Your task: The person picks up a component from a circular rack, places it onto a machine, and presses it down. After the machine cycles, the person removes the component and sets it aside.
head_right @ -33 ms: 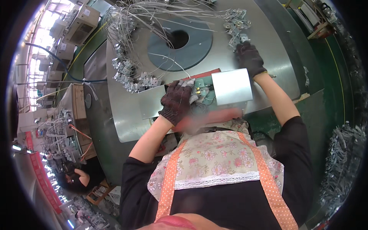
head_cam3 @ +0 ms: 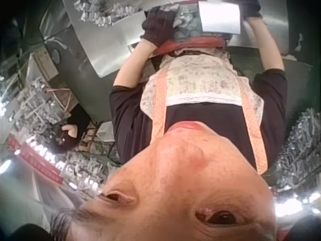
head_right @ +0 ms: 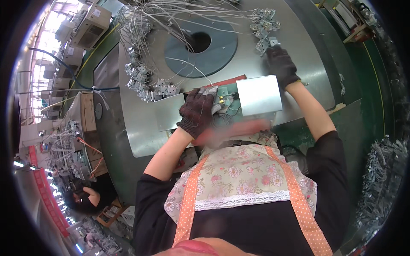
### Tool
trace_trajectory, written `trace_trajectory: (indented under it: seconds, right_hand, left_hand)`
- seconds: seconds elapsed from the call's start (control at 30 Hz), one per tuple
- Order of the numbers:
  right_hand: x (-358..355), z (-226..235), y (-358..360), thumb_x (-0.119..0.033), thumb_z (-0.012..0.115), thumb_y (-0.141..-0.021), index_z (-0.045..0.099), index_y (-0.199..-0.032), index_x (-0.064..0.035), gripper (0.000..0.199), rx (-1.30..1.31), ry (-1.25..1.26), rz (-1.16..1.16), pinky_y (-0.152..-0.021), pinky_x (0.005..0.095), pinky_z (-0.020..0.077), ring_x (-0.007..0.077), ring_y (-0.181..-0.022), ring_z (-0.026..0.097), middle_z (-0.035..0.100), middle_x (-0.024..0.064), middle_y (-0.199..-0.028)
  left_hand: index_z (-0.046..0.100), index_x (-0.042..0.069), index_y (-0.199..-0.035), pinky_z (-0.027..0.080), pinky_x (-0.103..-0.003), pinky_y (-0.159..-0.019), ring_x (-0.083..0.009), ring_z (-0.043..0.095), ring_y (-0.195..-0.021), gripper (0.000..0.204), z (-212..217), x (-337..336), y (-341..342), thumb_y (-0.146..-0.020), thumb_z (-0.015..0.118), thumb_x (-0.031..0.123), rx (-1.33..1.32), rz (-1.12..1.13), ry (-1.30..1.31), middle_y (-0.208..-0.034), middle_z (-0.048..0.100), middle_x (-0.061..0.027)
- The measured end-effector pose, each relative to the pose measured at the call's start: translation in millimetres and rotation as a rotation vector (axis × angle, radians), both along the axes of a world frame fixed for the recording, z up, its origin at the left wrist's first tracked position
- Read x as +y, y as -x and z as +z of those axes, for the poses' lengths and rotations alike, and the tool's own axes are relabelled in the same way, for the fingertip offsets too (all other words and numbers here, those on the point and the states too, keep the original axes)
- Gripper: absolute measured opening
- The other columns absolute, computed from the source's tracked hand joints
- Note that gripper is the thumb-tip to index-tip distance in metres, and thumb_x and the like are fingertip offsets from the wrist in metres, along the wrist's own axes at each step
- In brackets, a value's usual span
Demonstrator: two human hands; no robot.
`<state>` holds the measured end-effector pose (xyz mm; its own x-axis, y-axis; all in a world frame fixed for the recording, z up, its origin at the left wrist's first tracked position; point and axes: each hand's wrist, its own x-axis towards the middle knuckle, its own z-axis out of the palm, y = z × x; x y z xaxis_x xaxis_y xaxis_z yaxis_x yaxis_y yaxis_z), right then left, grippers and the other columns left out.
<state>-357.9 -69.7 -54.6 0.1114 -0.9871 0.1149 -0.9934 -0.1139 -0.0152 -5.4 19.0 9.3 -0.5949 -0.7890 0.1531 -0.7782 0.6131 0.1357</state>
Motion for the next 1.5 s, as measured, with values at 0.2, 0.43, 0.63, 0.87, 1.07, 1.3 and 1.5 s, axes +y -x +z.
trace_trajectory:
  seconds: [0.2,0.43,0.63,0.87,1.07,1.3,1.5]
  right_hand:
    - [61,77,38,0.004,0.062,-0.088,0.055,-0.135,-0.0029,0.048,-0.485,0.282,0.319,-0.100,0.0394,0.0530,0.0403,-0.127,0.059,0.057,0.0237,-0.138]
    - [103,145,24,-0.022,0.059,-0.098,0.057,-0.132,0.0016,0.042,-1.884,-0.643,0.261,-0.081,0.0273,0.0549,0.0166,-0.094,0.067,0.069,0.0110,-0.110]
    - [130,171,-12,-0.038,0.058,-0.099,0.057,-0.136,-0.0007,0.053,-1.507,-0.282,0.112,-0.071,0.0343,0.0567,0.0195,-0.087,0.068,0.068,0.0178,-0.116]
    - [149,184,-33,-0.041,0.056,-0.101,0.057,-0.129,0.0081,0.057,-2.028,-0.802,0.211,-0.069,0.0438,0.0599,0.0364,-0.087,0.071,0.067,0.0251,-0.118]
    - [92,157,-65,-0.036,0.058,-0.103,0.052,-0.138,-0.0042,0.047,-2.159,-0.641,0.136,-0.072,0.0351,0.0605,0.0208,-0.082,0.068,0.065,0.0128,-0.101]
    - [81,131,-91,-0.030,0.057,-0.104,0.047,-0.146,-0.0078,0.048,-2.201,-0.589,0.084,-0.084,0.0398,0.0612,0.0206,-0.097,0.068,0.063,0.0105,-0.118]
    - [91,129,-90,-0.025,0.062,-0.101,0.040,-0.153,-0.0081,0.059,-2.206,-0.545,0.188,-0.098,0.0401,0.0584,0.0211,-0.108,0.068,0.061,0.0095,-0.127]
  left_hand:
    - [0.064,0.006,-0.130,0.042,-0.046,-0.113,-0.0365,0.058,-0.128,0.042,-6,-2,0,-0.092,0.056,0.019,0.023,0.020,-0.007,-0.117,0.071,-0.0172]
    - [0.064,0.001,-0.124,0.041,-0.051,-0.112,-0.0367,0.064,-0.117,0.042,-16,-9,-3,-0.093,0.057,0.027,0.055,-0.064,0.041,-0.117,0.070,-0.0202]
    - [0.064,0.003,-0.126,0.039,-0.050,-0.113,-0.0367,0.063,-0.122,0.052,-18,-11,-1,-0.092,0.065,0.042,0.076,-0.052,0.038,-0.123,0.069,-0.0209]
    - [0.061,-0.002,-0.128,0.041,-0.050,-0.112,-0.0355,0.064,-0.117,0.051,-16,-9,-1,-0.095,0.058,0.037,0.067,-0.074,0.065,-0.121,0.068,-0.0207]
    - [0.055,-0.002,-0.135,0.036,-0.050,-0.116,-0.0362,0.058,-0.126,0.050,-10,-10,1,-0.094,0.055,0.027,0.039,-0.083,-0.092,-0.127,0.064,-0.0225]
    - [0.060,0.003,-0.132,0.042,-0.050,-0.112,-0.0375,0.062,-0.122,0.057,-9,-8,1,-0.090,0.066,0.041,0.085,-0.048,-0.010,-0.127,0.067,-0.0196]
    - [0.060,0.002,-0.131,0.042,-0.050,-0.111,-0.0370,0.062,-0.122,0.056,-19,-11,-1,-0.092,0.063,0.042,0.091,-0.053,0.021,-0.126,0.068,-0.0198]
